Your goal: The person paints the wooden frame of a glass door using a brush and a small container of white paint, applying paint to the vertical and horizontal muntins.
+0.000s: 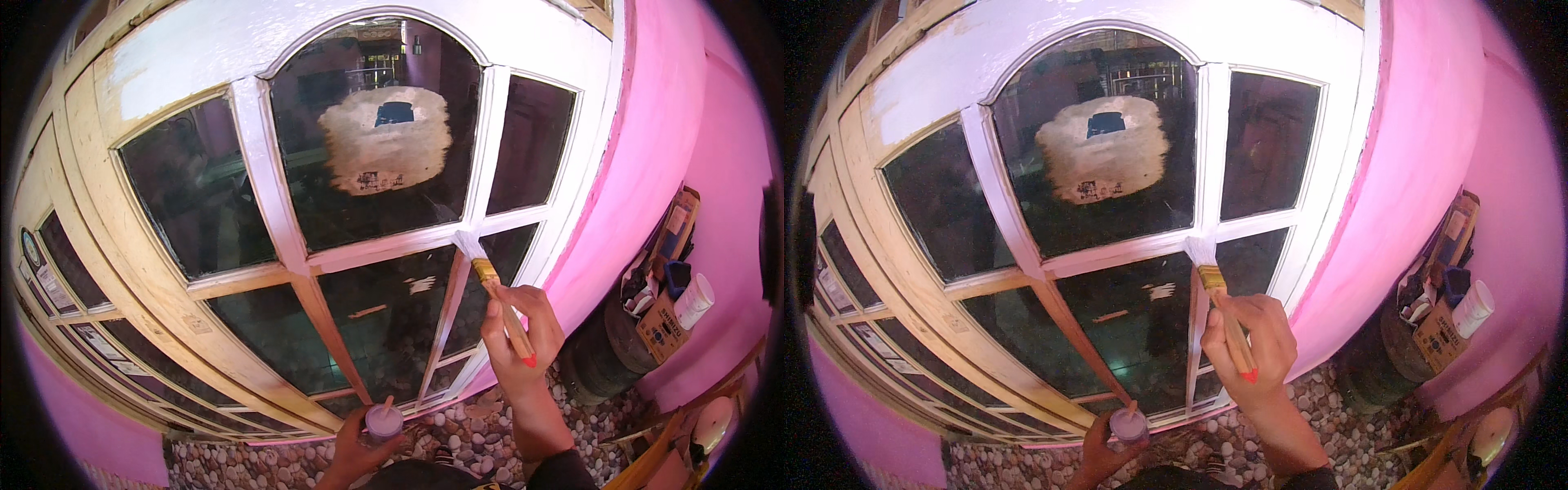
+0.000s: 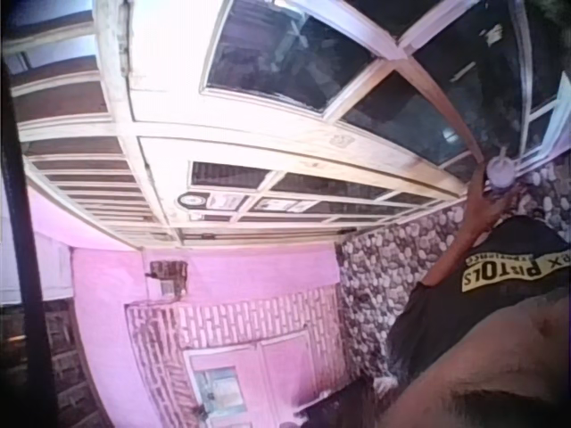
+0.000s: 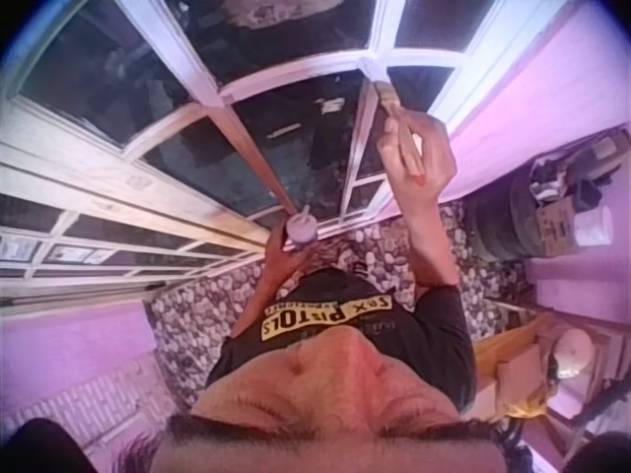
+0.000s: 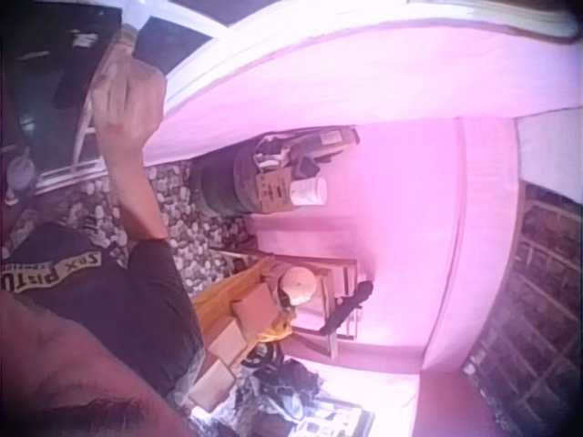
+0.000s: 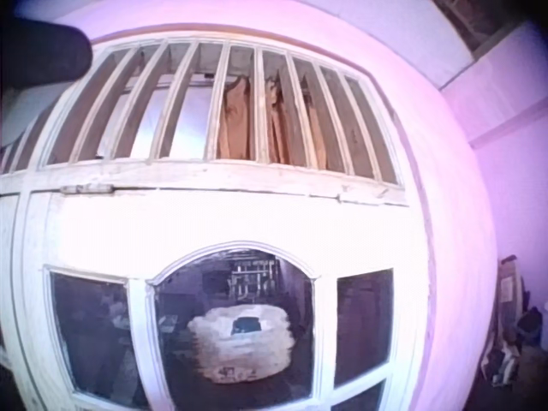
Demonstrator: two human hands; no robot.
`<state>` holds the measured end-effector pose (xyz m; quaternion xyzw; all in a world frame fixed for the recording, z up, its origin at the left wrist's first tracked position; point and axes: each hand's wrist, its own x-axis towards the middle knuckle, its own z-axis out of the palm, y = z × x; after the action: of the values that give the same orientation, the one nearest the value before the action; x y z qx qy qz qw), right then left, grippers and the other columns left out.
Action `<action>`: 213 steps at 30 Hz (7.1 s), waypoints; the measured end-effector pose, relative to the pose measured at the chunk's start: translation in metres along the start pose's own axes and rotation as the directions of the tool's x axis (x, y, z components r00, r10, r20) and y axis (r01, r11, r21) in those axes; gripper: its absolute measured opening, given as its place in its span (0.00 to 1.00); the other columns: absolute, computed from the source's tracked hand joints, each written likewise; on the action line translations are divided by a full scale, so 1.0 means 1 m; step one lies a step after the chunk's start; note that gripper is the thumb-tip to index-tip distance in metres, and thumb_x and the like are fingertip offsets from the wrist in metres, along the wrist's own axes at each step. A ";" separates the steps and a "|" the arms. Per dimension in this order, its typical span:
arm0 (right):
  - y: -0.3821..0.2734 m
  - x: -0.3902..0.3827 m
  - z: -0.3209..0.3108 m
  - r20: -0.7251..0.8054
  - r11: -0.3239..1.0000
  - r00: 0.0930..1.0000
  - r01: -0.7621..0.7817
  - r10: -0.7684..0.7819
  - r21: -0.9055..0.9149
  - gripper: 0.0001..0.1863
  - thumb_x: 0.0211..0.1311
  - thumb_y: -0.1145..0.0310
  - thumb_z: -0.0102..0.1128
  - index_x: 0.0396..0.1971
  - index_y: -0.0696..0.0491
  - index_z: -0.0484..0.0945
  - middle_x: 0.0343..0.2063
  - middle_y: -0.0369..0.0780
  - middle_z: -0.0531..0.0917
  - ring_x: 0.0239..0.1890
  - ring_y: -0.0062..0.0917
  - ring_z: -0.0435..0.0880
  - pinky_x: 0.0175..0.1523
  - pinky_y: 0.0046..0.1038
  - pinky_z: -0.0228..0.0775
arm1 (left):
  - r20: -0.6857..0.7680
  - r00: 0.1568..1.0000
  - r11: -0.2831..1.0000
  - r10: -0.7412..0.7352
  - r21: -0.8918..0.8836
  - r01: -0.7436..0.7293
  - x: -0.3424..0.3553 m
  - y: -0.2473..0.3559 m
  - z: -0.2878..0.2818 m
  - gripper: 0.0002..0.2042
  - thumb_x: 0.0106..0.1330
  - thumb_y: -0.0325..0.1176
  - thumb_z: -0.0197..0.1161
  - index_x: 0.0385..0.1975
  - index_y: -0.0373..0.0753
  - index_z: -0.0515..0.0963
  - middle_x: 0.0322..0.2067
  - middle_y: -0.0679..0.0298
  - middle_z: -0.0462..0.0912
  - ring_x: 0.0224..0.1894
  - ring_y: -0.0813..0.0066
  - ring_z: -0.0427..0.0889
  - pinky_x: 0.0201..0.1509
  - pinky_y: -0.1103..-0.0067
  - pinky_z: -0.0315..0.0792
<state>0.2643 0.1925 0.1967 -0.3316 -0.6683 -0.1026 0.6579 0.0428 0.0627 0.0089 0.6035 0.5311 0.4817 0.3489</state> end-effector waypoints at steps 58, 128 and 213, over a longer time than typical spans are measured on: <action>-0.013 -0.048 -0.021 0.881 0.673 0.402 -0.725 0.248 0.142 0.07 0.59 0.73 0.71 0.35 0.59 0.85 0.27 0.39 0.86 0.26 0.17 0.84 0.31 0.21 0.72 | -0.161 0.980 0.991 0.117 -0.042 -0.125 0.019 0.016 0.015 0.34 0.53 0.33 0.79 0.59 0.34 0.70 0.53 0.53 0.76 0.56 0.60 0.78 0.60 0.70 0.71; -0.031 -0.110 -0.009 0.628 0.002 0.281 -0.913 0.726 0.407 0.10 0.72 0.67 0.57 0.36 0.60 0.77 0.20 0.43 0.83 0.18 0.26 0.82 0.21 0.24 0.74 | -0.089 0.978 0.982 0.188 0.024 -0.187 0.029 0.028 -0.025 0.35 0.53 0.37 0.80 0.59 0.34 0.69 0.53 0.53 0.77 0.57 0.62 0.78 0.62 0.68 0.71; -0.018 -0.044 0.046 -0.080 0.855 0.926 -0.303 0.368 0.421 0.08 0.69 0.76 0.60 0.44 0.63 0.77 0.35 0.47 0.85 0.34 0.27 0.86 0.42 0.26 0.80 | -0.009 1.000 0.999 0.014 -0.049 -0.014 0.024 0.015 -0.053 0.35 0.51 0.39 0.81 0.56 0.34 0.71 0.49 0.55 0.80 0.53 0.66 0.80 0.59 0.70 0.72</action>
<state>0.2128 0.1915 0.1553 -0.2923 -0.5524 0.1271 0.7702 -0.0041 0.0782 0.0431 0.5964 0.5163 0.4996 0.3578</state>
